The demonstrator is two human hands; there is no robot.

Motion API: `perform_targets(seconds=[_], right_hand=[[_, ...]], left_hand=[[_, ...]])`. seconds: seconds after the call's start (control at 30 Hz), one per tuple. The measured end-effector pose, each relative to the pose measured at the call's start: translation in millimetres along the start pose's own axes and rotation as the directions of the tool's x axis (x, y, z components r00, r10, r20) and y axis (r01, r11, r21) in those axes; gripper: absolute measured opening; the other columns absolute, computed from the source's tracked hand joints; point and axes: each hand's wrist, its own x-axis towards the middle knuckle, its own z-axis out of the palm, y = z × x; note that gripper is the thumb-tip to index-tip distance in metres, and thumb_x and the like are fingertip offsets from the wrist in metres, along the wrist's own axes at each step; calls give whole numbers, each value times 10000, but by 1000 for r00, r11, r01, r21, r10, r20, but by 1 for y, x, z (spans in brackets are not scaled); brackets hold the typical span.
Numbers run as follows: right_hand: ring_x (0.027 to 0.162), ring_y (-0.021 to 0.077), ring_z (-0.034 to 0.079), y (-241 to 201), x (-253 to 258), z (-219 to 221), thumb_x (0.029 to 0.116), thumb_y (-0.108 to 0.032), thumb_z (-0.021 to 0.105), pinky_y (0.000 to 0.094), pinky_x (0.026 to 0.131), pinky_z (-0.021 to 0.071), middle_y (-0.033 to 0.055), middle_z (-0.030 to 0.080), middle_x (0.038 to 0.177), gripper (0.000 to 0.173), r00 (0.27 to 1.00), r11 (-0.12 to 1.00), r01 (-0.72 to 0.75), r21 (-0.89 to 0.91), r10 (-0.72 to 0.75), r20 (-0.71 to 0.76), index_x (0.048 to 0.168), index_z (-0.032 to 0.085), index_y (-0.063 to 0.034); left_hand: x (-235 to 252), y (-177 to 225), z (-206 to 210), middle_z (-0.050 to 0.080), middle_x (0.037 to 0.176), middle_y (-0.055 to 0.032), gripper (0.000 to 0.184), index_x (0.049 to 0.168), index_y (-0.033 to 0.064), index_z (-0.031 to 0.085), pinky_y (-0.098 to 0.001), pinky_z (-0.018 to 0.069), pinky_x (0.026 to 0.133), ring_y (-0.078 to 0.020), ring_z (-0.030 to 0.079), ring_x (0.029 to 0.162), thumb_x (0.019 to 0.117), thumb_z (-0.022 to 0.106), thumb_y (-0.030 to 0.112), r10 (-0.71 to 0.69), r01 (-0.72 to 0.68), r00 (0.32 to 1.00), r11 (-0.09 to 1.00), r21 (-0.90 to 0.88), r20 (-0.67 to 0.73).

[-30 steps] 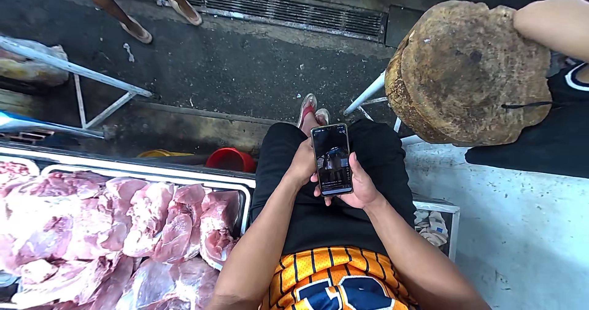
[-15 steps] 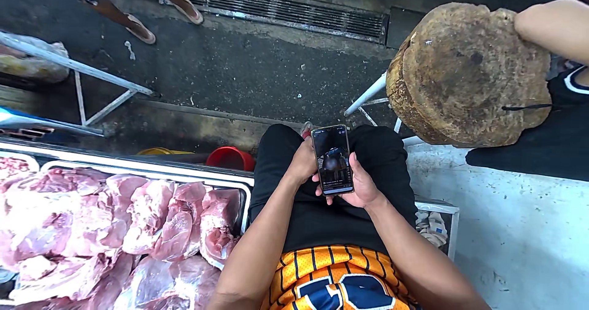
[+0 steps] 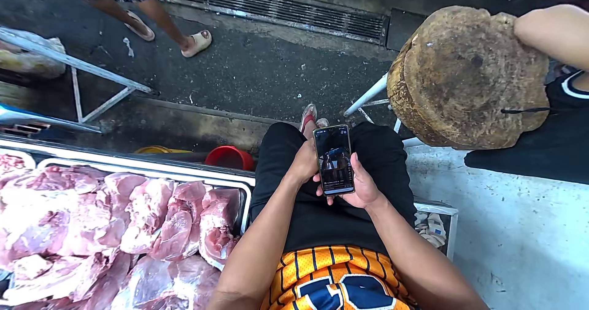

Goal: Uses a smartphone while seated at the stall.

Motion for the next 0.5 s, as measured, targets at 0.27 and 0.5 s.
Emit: perform_targets(seconds=[0.27,0.5], right_hand=[[1024,415,700,0,-1,0,948,-772,381,468,706,624,264,631,1302,809,1000,1000,-1,-14,1,-10,1416,501,-123],[1018,416,702,1,-1,-1,948,-769,393,467,700,624,270,629,1302,808,1000,1000,0,-7,0,-11,1420,498,-122]], left_hand=[[1,-2,-2,696,845,-50,167,1100,134,659,-342,565,606,-141,651,665,937,677,165,14,-14,1000,996,87,3],[1,-2,-2,707,878,-49,208,1127,128,656,-341,579,639,-138,668,704,926,698,164,35,-36,999,996,83,10]])
